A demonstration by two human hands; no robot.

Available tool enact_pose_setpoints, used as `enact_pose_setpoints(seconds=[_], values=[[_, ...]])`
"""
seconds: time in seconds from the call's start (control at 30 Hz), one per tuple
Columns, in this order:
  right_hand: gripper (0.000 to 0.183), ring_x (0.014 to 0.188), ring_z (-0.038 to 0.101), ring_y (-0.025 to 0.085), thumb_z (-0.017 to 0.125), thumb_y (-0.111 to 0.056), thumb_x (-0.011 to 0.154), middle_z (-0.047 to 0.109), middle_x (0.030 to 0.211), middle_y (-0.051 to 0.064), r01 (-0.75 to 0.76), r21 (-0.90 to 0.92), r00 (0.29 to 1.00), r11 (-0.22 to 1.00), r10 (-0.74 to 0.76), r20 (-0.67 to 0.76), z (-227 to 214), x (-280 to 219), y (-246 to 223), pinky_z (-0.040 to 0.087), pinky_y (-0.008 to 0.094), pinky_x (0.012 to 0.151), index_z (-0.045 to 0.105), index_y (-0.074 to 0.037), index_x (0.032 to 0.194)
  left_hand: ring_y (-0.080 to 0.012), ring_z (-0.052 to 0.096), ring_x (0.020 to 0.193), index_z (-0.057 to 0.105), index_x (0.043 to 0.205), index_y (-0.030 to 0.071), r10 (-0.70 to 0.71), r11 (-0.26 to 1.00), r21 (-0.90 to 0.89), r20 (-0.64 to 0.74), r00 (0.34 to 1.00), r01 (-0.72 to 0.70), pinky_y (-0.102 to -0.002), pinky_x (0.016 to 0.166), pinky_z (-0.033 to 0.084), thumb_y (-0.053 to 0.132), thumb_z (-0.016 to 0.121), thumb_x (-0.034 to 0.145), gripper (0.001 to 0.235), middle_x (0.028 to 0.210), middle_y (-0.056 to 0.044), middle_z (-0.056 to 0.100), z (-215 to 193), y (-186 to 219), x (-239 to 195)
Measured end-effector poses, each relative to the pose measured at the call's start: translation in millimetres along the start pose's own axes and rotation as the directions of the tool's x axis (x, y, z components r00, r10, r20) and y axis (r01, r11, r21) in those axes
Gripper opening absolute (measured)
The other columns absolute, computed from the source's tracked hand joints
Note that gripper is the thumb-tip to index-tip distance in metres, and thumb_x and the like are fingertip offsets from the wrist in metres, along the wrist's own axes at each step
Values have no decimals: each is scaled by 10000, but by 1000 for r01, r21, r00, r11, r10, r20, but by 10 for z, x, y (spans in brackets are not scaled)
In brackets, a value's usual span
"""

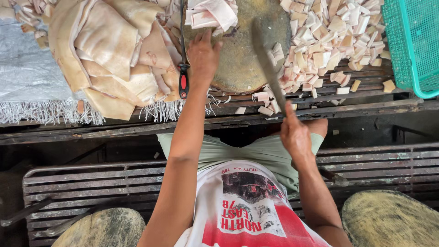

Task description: The person uses a large knife to cut sheets of animal hide into small squares on a circular wooden block. The person handles the large sheets by hand, positions them on the block, and strikes them with the knife, placing the finished small pieces into a pile.

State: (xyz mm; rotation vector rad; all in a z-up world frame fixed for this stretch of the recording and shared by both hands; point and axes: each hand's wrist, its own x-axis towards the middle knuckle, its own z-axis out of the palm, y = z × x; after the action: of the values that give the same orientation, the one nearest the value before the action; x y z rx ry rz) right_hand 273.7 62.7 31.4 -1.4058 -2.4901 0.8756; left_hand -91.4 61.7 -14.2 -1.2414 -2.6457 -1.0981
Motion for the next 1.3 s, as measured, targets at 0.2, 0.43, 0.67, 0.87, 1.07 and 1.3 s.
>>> enact_pose_setpoints(seconds=[0.2, 0.43, 0.67, 0.87, 1.07, 1.3], values=[[550, 647, 685, 393, 574, -46, 1013, 671, 761, 298, -17, 9, 986, 1000, 18, -165, -57, 277, 302, 548, 473, 632, 492, -39, 1557, -367, 598, 1032, 749, 968, 170, -121, 988, 82, -110, 987, 130, -538, 868, 415, 331, 823, 790, 251, 1091, -97, 682, 374, 160, 149], [555, 646, 633, 128, 527, 67, 1002, 686, 791, 100, 165, 336, 951, 927, -59, -305, -128, 102, 256, 547, 295, 613, 492, -11, 1550, -135, 611, 744, 704, 1004, 88, -70, 862, -480, 206, 976, 163, -288, 715, 484, 227, 754, 928, 166, 832, 8, 653, 239, 127, -192], [528, 534, 546, 70, 538, 73, 990, 614, 703, 42, 92, 538, 965, 838, 60, -257, -351, -66, 35, 479, 247, 472, 549, -49, 1504, -84, 500, 779, 662, 937, 36, 68, 496, -730, 572, 818, 469, -270, 711, 425, 108, 723, 944, 95, 863, 0, 597, 43, 413, -608], [551, 533, 533, 77, 540, 74, 1013, 581, 721, 42, 100, 569, 961, 816, 68, -266, -347, -159, 89, 469, 255, 461, 500, -63, 1545, -146, 721, 1024, 630, 928, 66, 299, 233, -759, 651, 698, 608, -278, 842, 564, 90, 631, 897, 40, 1187, -15, 739, -272, 903, -332], [564, 555, 538, 91, 541, 51, 1042, 575, 770, 51, 87, 578, 966, 812, 72, -247, -203, -225, 205, 471, 263, 479, 451, -76, 1584, -287, 704, 910, 665, 905, 54, 97, 871, -361, 791, 604, 333, -392, 786, 548, 216, 714, 888, 170, 980, -159, 748, -267, 582, -252], [571, 764, 754, 220, 613, 24, 1035, 709, 924, 200, 174, 143, 954, 974, -130, -271, -234, -224, 56, 569, 331, 667, 478, -56, 1584, -327, 721, 868, 730, 943, 32, 136, 979, -201, 548, 825, -28, -418, 819, 553, 207, 777, 800, 231, 935, -174, 740, -188, 23, -513]])
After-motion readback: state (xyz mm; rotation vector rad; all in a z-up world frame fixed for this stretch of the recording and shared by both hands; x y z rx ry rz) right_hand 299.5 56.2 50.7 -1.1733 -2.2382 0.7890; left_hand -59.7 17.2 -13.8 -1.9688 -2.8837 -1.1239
